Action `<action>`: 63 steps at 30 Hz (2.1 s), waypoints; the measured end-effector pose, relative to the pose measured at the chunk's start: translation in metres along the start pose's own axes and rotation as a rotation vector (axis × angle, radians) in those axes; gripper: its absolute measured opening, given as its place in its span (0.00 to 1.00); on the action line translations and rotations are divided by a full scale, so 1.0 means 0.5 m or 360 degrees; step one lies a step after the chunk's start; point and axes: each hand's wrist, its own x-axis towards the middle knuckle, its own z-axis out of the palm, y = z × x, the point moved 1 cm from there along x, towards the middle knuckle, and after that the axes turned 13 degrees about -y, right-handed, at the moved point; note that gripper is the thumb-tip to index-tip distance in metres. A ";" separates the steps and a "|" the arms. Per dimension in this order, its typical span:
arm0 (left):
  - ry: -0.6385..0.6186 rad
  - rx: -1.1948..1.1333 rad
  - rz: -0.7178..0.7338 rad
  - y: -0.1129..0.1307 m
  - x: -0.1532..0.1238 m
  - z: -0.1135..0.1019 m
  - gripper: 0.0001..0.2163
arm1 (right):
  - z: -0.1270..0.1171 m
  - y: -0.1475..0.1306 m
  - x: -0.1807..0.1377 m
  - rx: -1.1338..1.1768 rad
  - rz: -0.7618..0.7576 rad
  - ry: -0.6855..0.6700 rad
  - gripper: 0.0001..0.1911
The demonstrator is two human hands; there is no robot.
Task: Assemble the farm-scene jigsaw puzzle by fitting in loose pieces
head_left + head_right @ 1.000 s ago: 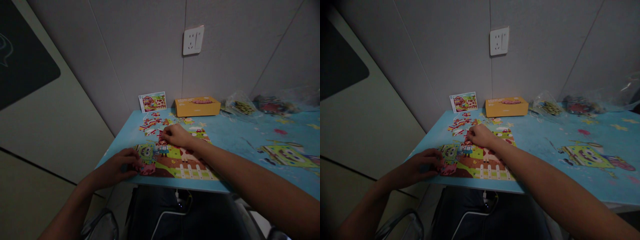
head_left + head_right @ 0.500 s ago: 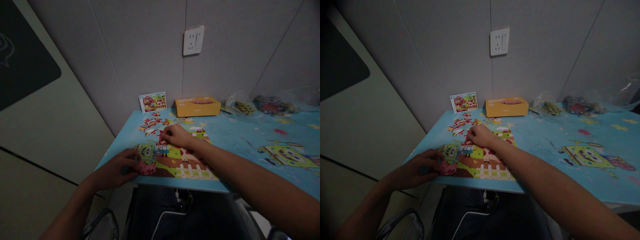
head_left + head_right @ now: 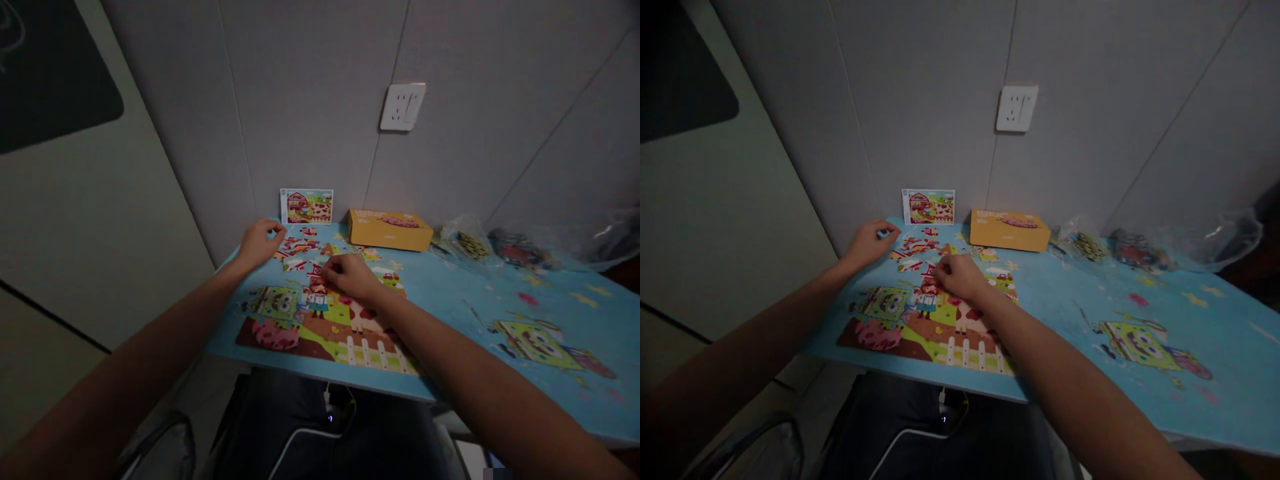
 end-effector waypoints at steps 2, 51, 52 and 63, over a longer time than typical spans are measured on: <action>-0.0016 0.0128 -0.0213 -0.016 0.032 0.041 0.14 | -0.004 0.017 0.005 -0.0026 0.0093 0.0027 0.12; -0.0339 -0.0435 0.0211 0.010 0.037 0.096 0.14 | -0.003 0.042 0.009 -0.0090 0.0146 -0.0039 0.11; -0.0318 -0.0428 0.0233 0.009 0.039 0.096 0.13 | -0.004 0.041 0.008 -0.0101 0.0140 -0.0040 0.11; -0.0707 -0.0289 0.0567 0.012 0.031 0.081 0.15 | -0.005 0.038 0.008 -0.0099 0.0125 -0.0061 0.10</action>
